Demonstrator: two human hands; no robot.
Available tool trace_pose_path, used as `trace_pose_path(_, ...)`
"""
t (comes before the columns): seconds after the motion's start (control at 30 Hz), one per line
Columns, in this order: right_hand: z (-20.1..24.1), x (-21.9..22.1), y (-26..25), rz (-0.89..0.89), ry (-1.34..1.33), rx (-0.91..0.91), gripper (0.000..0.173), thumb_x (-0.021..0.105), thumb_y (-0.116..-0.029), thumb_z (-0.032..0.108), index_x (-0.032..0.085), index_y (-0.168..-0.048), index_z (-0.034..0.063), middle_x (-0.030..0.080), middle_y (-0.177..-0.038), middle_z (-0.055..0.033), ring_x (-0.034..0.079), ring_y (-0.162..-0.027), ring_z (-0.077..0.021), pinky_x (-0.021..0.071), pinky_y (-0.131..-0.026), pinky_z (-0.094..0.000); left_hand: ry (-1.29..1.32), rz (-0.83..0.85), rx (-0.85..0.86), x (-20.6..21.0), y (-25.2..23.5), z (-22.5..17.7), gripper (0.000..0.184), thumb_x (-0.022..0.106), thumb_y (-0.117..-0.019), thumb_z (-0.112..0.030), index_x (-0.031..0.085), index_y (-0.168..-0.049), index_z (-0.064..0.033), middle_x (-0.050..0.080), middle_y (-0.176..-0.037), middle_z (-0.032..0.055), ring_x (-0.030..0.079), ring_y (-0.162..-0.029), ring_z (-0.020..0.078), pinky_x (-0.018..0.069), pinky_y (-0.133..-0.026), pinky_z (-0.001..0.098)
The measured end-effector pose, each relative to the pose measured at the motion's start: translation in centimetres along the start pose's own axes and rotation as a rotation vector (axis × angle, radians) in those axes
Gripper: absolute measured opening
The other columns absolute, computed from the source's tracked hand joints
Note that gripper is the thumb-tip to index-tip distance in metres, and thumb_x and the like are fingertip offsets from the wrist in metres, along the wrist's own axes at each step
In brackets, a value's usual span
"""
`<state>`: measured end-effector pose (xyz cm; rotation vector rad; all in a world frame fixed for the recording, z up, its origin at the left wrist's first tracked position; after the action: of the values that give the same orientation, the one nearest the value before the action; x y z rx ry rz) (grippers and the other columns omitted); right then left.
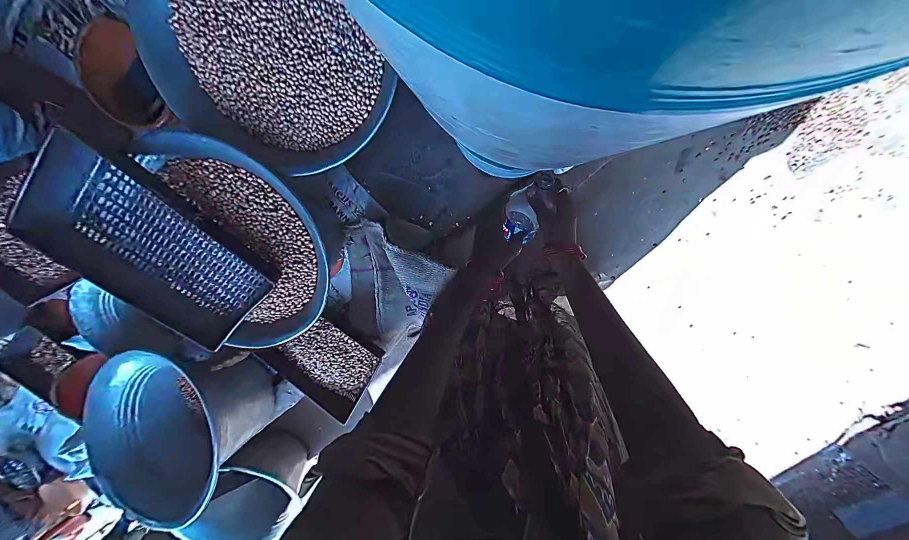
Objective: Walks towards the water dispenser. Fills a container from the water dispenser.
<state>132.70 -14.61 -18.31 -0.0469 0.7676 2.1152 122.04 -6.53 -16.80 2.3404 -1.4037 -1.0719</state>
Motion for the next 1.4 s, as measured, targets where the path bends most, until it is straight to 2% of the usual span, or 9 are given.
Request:
trace_pose_path(0.13,1.2,-0.6,-0.5,-0.045,-0.02,-0.092,0.047,0.066,-0.0984,0.014,0.054,-0.134,-0.0141,0.06,-0.133,-0.0295,0.059,-0.125,-0.0251,0.0436,-0.109,-0.0338,0.174,-0.035,0.091,1.0,-2.2,1.8,0.08,0.08,-0.0855,-0.01,0.038,-0.152,0.0079,0.047,-0.149,0.0311,0.049,-0.137,0.0392,0.0377,-0.117,0.0457)
trace_pose_path(0.27,1.1,-0.6,-1.3,-0.036,-0.091,-0.2,0.038,0.062,-0.098,0.012,0.058,-0.126,-0.0132,0.064,-0.123,-0.0212,0.059,-0.114,-0.0101,0.0466,-0.101,-0.0236,0.251,0.02,0.05,2.4,-2.6,3.9,0.092,0.082,-0.0847,-0.023,0.031,-0.156,0.0057,0.043,-0.151,0.0323,0.045,-0.138,0.0461,0.0356,-0.115,0.0561)
trace_pose_path(0.5,1.9,0.2,-0.7,-0.077,-0.174,-0.021,0.026,0.058,-0.102,0.012,0.059,-0.123,-0.0033,0.062,-0.106,-0.0049,0.057,-0.089,-0.0017,0.0497,-0.076,-0.0209,0.135,0.036,-0.05,1.8,-2.3,3.7,0.107,0.088,-0.0796,-0.03,0.023,-0.162,-0.0082,0.039,-0.156,0.0268,0.042,-0.14,0.0475,0.0368,-0.11,0.0662)
trace_pose_path(0.63,1.5,0.2,-0.7,-0.028,-0.181,0.026,0.034,0.055,-0.1042,0.014,0.054,-0.133,-0.0038,0.06,-0.125,-0.0146,0.058,-0.111,-0.0146,0.0512,-0.093,-0.0345,0.073,-0.026,-0.021,0.6,-2.2,2.7,0.095,0.088,-0.0804,-0.025,0.035,-0.155,-0.0001,0.045,-0.152,0.0278,0.047,-0.139,0.0429,0.0381,-0.114,0.0574)
trace_pose_path(0.8,3.2,-2.7,1.2,0.011,-0.058,-0.01,0.057,0.056,-0.1056,0.017,0.028,-0.154,0.006,0.052,-0.143,-0.0144,0.057,-0.125,-0.0175,0.0493,-0.103,-0.0372,0.139,-0.04,-0.013,-0.3,-2.8,1.9,0.085,0.086,-0.0804,-0.012,0.041,-0.15,0.0052,0.049,-0.147,0.0292,0.05,-0.136,0.0426,0.0384,-0.115,0.0537)
trace_pose_path(1.0,5.5,-3.9,1.1,-0.082,-0.266,0.015,0.02,0.031,-0.113,0.018,0.037,-0.131,0.0111,0.063,-0.092,-0.0012,0.066,-0.071,-0.0074,0.0563,-0.068,-0.0226,0.074,-0.077,0.114,0.0,-5.3,2.3,0.084,0.087,-0.0783,-0.013,0.044,-0.148,0.0036,0.051,-0.145,0.0275,0.05,-0.134,0.0446,0.039,-0.113,0.0561)
trace_pose_path(1.13,5.6,-2.7,1.2,-0.096,-0.438,0.261,0.035,0.017,-0.1133,0.041,0.045,-0.111,0.0191,0.062,-0.078,0.0037,0.056,-0.056,-0.005,0.0471,-0.054,-0.0196,0.089,-0.096,0.096,0.4,-5.4,2.2,0.085,0.088,-0.078,-0.014,0.044,-0.15,0.0004,0.053,-0.144,0.0257,0.05,-0.135,0.0435,0.0378,-0.115,0.0538)
trace_pose_path(1.23,6.3,-2.1,1.3,-0.031,-0.475,0.283,0.031,0.022,-0.1126,0.034,0.048,-0.101,0.0203,0.055,-0.071,0.0066,0.046,-0.049,-0.0007,0.0399,-0.048,-0.0145,0.083,-0.103,0.093,0.8,-5.7,2.3,0.088,0.09,-0.0759,-0.012,0.043,-0.15,-0.0009,0.053,-0.143,0.0255,0.051,-0.134,0.0435,0.0392,-0.113,0.0542)
trace_pose_path(1.4,6.8,-1.6,1.4,-0.112,-0.591,0.368,0.022,0.026,-0.1122,0.028,0.044,-0.105,0.0172,0.055,-0.076,0.0052,0.044,-0.045,0.0035,0.0392,-0.044,-0.0091,0.096,-0.108,0.124,1.0,-6.0,2.5,0.09,0.091,-0.0742,-0.012,0.044,-0.15,-0.0011,0.054,-0.143,0.0254,0.051,-0.134,0.0431,0.0375,-0.115,0.0537)
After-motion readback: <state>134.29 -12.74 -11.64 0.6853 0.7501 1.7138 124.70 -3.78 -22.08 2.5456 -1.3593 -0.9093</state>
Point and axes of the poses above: each hand's wrist, its own y-axis away from the middle knuckle, its own x-axis out of the palm, z = x × y, the point moved 7 cm from there along -y, towards the middle knuckle
